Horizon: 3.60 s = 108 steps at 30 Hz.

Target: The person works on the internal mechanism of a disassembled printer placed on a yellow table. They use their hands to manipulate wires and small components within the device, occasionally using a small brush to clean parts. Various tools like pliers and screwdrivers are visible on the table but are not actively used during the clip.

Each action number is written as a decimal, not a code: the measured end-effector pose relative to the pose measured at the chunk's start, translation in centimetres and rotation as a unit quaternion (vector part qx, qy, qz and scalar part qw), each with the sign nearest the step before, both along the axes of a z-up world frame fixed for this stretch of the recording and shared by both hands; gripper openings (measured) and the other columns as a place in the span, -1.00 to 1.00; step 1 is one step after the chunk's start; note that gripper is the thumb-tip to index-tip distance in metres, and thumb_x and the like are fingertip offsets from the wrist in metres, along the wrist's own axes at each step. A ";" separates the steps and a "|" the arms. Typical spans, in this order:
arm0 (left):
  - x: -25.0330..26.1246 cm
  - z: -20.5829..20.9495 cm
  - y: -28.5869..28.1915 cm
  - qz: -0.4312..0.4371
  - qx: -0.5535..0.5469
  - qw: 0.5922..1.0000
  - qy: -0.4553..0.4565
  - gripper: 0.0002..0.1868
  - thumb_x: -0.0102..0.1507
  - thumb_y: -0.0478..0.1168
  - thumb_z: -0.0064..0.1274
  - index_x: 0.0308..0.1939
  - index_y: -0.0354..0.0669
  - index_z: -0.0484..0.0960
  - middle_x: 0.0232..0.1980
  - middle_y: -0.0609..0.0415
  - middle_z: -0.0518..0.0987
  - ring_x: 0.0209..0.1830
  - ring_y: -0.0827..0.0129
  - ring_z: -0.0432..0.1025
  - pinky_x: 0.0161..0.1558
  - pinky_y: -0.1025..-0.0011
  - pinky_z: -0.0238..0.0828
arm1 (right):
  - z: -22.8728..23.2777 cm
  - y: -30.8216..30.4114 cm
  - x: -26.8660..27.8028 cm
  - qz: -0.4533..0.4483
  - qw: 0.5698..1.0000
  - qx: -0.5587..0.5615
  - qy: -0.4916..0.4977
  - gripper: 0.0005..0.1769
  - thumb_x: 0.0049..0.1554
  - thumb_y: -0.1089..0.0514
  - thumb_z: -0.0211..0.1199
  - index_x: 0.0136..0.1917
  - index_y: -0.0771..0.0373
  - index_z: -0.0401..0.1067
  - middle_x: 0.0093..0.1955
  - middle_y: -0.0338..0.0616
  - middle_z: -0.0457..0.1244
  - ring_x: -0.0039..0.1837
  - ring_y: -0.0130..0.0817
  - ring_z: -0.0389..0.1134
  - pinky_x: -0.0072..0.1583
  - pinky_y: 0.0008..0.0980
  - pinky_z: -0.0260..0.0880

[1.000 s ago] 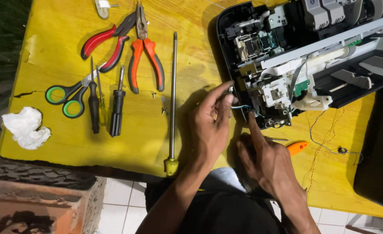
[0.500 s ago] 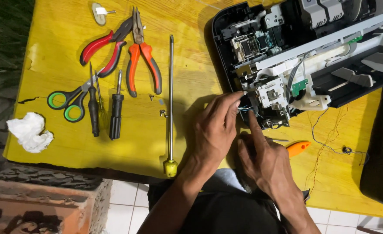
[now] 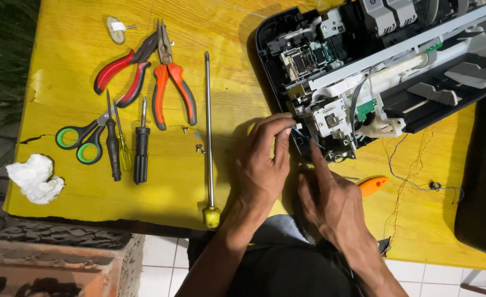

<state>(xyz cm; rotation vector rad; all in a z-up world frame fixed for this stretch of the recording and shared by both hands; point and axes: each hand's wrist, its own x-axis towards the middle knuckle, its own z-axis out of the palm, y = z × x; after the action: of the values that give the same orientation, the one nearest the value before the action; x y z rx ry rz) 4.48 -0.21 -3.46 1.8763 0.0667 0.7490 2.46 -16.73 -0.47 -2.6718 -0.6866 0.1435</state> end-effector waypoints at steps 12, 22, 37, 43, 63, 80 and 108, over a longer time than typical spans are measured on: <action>0.4 -0.7 -1.5 0.046 0.014 0.998 -0.031 -0.90 0.41 -0.31 0.02 -0.06 -0.04 0.63 -0.07 0.14 0.59 -0.14 0.20 0.57 -0.10 0.27 0.60 | 1.7 3.6 2.6 -0.095 0.955 -0.233 0.158 -0.10 -0.03 -0.12 0.24 0.58 -0.19 0.14 -0.30 0.21 0.41 -0.06 0.30 0.48 0.07 0.23 0.46; 1.6 -2.1 -1.8 0.135 0.128 0.978 -0.092 -0.91 0.39 -0.23 0.05 -0.13 -0.06 0.66 -0.37 0.18 0.49 -0.46 0.32 0.40 -0.38 0.40 0.45 | 2.5 5.5 2.1 -0.086 0.946 -0.302 0.081 0.01 -0.05 -0.20 0.26 0.62 0.03 0.12 -0.32 0.25 0.40 -0.07 0.37 0.49 -0.04 0.28 0.46; 0.4 -0.5 -1.4 0.122 -0.120 0.984 -0.039 -0.85 0.20 -0.45 0.24 -0.26 -0.11 0.65 -0.35 0.09 0.68 -0.40 0.26 0.61 -0.32 0.43 0.61 | 1.7 3.1 1.8 -0.143 0.968 -0.153 0.139 -0.23 0.07 0.02 0.17 0.56 0.00 0.23 -0.37 0.35 0.39 -0.09 0.42 0.45 0.05 0.26 0.42; 1.1 -2.0 -2.3 0.135 -0.142 0.980 -0.034 -0.84 0.19 -0.46 0.25 -0.28 -0.11 0.65 -0.34 0.07 0.70 -0.38 0.25 0.63 -0.29 0.45 0.64 | 1.6 3.3 2.3 -0.143 0.970 -0.139 0.135 -0.28 0.07 0.09 0.20 0.51 0.05 0.30 -0.39 0.29 0.40 -0.17 0.35 0.48 -0.01 0.12 0.49; 1.2 -2.0 -1.6 0.154 0.044 0.982 -0.104 -0.91 0.31 -0.33 0.14 -0.15 -0.04 0.69 -0.32 0.16 0.58 -0.33 0.29 0.48 -0.23 0.42 0.53 | 2.3 4.6 2.4 -0.122 0.945 -0.267 0.144 -0.18 0.07 -0.16 0.18 0.59 -0.10 0.19 -0.17 0.36 0.41 0.11 0.44 0.43 0.17 0.29 0.41; 0.7 -1.1 -1.4 0.153 0.109 0.979 -0.082 -0.85 0.28 -0.39 0.04 -0.12 -0.09 0.62 -0.28 0.07 0.46 -0.36 0.18 0.36 -0.35 0.30 0.44 | 2.8 3.5 1.2 -0.097 0.976 -0.154 0.118 -0.61 0.18 0.01 0.25 0.19 0.26 0.45 -0.51 0.08 0.31 -0.18 0.24 0.49 -0.16 0.04 0.43; 1.4 -1.9 -2.0 -0.109 0.030 0.972 0.209 -0.87 0.25 -0.27 0.15 -0.15 -0.15 0.71 -0.21 -0.03 0.49 -0.19 -0.07 0.51 -0.15 0.13 0.51 | 1.9 1.9 1.6 -0.111 0.980 -0.105 0.131 -0.33 0.11 -0.04 0.21 0.49 0.04 0.36 -0.61 0.01 0.31 -0.28 0.20 0.47 -0.09 0.12 0.44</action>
<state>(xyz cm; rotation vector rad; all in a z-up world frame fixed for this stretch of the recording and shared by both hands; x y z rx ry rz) 5.86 -2.21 -5.33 2.0326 0.1038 0.2016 4.02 -14.87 1.39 -2.8313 -0.3024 0.5227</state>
